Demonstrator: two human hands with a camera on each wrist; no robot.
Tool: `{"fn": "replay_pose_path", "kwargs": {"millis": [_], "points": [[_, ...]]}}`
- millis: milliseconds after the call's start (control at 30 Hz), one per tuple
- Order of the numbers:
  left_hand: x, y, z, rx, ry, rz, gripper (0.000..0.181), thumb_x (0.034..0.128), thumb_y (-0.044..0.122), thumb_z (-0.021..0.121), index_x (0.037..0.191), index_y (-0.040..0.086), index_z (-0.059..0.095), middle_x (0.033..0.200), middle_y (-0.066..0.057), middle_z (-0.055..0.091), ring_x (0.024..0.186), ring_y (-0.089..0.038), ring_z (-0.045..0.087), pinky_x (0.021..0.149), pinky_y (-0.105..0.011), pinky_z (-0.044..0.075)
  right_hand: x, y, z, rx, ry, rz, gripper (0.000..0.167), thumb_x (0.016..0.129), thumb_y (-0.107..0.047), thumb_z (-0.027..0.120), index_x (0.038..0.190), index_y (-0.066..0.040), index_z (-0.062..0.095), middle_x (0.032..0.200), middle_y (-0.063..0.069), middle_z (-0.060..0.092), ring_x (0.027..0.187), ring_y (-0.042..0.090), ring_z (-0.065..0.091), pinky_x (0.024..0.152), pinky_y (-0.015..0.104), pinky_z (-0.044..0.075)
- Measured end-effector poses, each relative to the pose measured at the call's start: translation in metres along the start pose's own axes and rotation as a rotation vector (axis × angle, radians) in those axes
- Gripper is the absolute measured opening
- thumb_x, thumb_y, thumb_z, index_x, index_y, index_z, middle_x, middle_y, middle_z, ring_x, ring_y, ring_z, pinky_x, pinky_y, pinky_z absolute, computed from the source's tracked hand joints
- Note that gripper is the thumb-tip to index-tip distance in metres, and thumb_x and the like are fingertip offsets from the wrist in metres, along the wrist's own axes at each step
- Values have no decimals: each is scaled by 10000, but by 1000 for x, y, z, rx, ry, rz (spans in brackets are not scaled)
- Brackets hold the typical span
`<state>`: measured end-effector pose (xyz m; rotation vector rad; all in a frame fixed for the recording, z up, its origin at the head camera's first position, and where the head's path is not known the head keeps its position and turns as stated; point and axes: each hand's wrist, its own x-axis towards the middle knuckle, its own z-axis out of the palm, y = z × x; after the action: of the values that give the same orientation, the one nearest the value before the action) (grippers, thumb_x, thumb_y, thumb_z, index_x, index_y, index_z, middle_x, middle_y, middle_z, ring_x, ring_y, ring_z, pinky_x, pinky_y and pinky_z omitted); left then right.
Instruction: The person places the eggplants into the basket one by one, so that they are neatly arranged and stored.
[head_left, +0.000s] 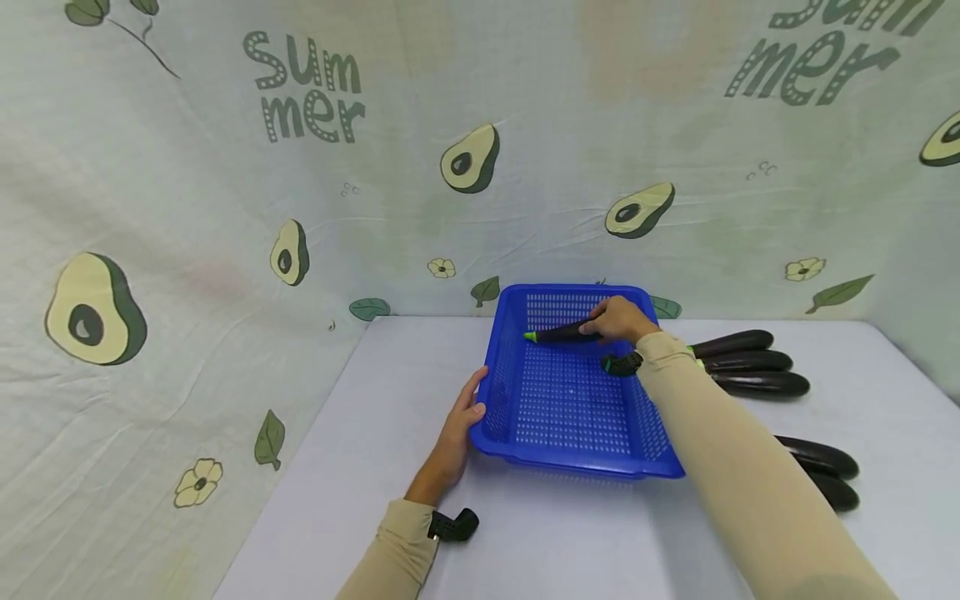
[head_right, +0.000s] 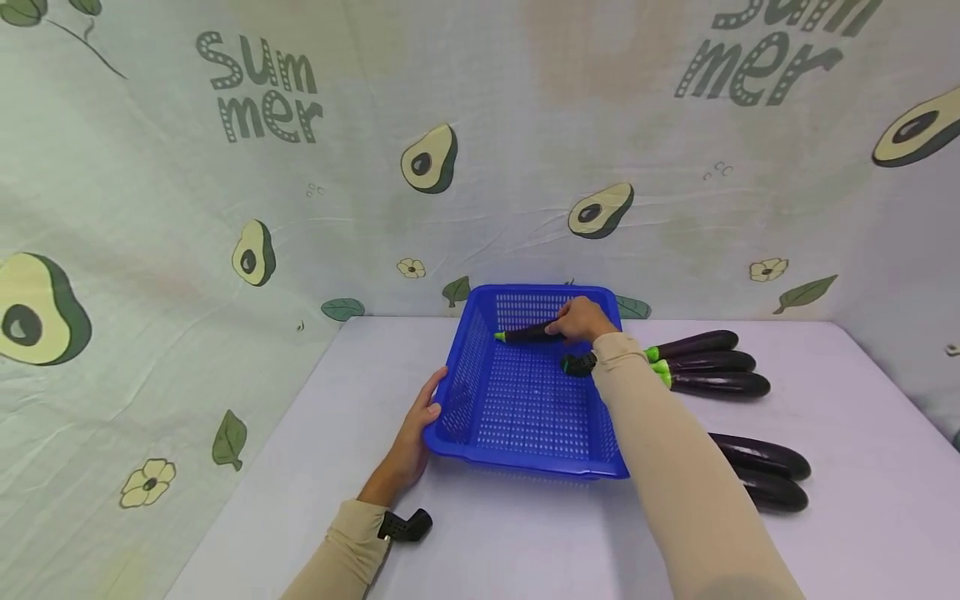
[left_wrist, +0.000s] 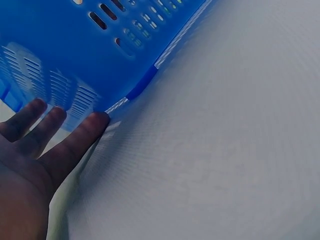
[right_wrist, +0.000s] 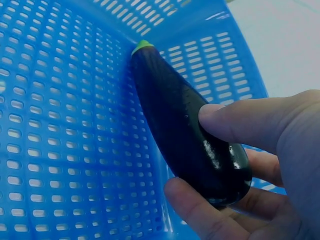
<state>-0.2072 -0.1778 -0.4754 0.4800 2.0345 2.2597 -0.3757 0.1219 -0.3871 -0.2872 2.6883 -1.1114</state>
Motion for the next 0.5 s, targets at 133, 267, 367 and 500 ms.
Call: {"fn": "replay_pose_path", "kwargs": {"millis": [133,267,367,500], "points": [[0,0,0,11,-3,2,660,959,250,427,1597,224,259,1655,-86,140,1470,-325,181,1159,-541,128,2,4,1,-34,9,-1,518,924,-188,710,1281,149,546,1261,341,578,830,301,731,928,505,515],[1,0,-1,12,-2,6,657,959,255,425,1596,230,262,1653,-94,141,1471,-332,180,1160,-555,120,4,5,2,-81,16,1,513,924,-214,712,1264,140,562,1115,298,664,728,273,728,904,502,526],[1,-1,-1,16,-1,4,662,957,264,424,1597,232,257,1655,-94,133,1472,-330,178,1158,-557,116,4,4,2,-85,1,11,535,933,-209,703,1293,154,544,1040,276,694,681,277,723,877,493,543],[1,-1,-1,11,-6,2,664,957,271,429,1597,241,253,1654,-82,135,1462,-324,196,1154,-537,136,4,3,3,-78,-11,27,553,938,-194,698,1320,166,523,1052,293,690,649,266,719,818,452,574]]}}
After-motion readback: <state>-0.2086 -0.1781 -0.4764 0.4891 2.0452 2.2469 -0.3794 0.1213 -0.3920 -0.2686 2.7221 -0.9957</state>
